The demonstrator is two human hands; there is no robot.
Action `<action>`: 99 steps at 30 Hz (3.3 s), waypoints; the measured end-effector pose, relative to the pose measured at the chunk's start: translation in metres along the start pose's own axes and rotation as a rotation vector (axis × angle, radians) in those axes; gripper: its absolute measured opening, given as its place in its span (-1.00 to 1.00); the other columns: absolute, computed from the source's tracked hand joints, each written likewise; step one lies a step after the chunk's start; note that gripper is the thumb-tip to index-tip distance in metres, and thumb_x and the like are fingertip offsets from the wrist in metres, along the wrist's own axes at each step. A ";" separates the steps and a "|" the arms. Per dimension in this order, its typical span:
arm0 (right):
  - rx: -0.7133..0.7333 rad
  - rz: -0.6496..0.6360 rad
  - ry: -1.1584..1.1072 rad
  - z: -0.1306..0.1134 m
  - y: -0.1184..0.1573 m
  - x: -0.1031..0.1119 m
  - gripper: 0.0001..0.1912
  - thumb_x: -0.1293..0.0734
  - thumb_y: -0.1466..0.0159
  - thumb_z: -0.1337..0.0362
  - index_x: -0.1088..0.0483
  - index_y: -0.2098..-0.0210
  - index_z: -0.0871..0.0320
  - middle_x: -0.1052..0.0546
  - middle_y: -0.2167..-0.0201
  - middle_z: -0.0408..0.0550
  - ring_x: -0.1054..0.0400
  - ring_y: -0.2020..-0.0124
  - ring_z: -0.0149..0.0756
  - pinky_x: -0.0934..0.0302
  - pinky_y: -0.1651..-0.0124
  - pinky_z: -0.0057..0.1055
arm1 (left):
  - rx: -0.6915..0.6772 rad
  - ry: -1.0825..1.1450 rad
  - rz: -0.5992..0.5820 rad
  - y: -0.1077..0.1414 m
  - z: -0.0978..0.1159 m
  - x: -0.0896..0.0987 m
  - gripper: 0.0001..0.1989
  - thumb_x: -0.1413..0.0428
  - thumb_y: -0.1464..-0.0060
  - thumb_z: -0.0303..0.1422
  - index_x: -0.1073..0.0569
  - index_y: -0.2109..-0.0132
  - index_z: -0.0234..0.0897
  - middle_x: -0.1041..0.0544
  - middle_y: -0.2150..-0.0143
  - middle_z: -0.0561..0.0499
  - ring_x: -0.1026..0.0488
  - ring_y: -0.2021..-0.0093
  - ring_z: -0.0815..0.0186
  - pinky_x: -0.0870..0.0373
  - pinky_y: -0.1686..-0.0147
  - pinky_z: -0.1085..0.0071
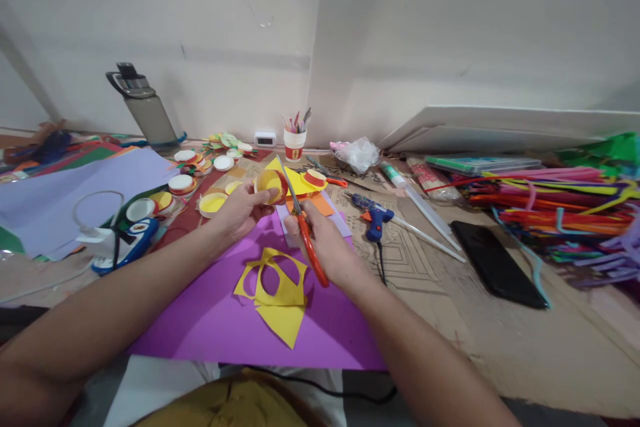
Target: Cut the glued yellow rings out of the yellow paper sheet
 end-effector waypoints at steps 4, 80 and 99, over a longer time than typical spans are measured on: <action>0.010 -0.016 -0.016 0.002 -0.001 0.000 -0.65 -0.25 -0.31 -0.09 -0.28 0.19 0.07 -0.40 0.40 -0.09 -0.24 0.38 -0.23 -0.21 0.27 -0.27 | -0.012 -0.028 -0.025 0.003 -0.001 -0.004 -0.60 -0.42 0.32 -0.42 -0.48 0.26 -0.29 -0.54 0.38 0.08 -0.48 0.41 0.43 -0.29 0.49 0.53; -0.021 0.022 0.052 0.006 0.000 0.003 -0.71 -0.19 -0.35 -0.03 -0.28 0.20 0.06 -0.39 0.45 -0.13 -0.25 0.45 -0.28 -0.17 0.35 -0.32 | -0.028 -0.112 -0.070 -0.002 0.003 -0.001 -0.61 -0.38 0.29 -0.41 -0.46 0.25 -0.31 -0.52 0.38 0.07 -0.44 0.42 0.42 -0.26 0.42 0.48; -0.046 -0.016 0.039 0.002 0.001 0.000 -0.63 -0.19 -0.33 -0.09 -0.16 0.39 0.05 -0.26 0.56 -0.21 -0.13 0.53 -0.35 -0.03 0.48 -0.38 | -0.080 0.026 -0.025 -0.005 0.013 0.003 -0.64 -0.38 0.27 -0.45 -0.45 0.27 -0.31 -0.56 0.35 0.08 -0.47 0.39 0.42 -0.44 0.33 0.45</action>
Point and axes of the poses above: each hand's wrist, its own y-axis away from the middle knuckle, its own x-axis out of the back of the hand, z = x × y, the point moved 7 cm from there along -y, towards the middle knuckle
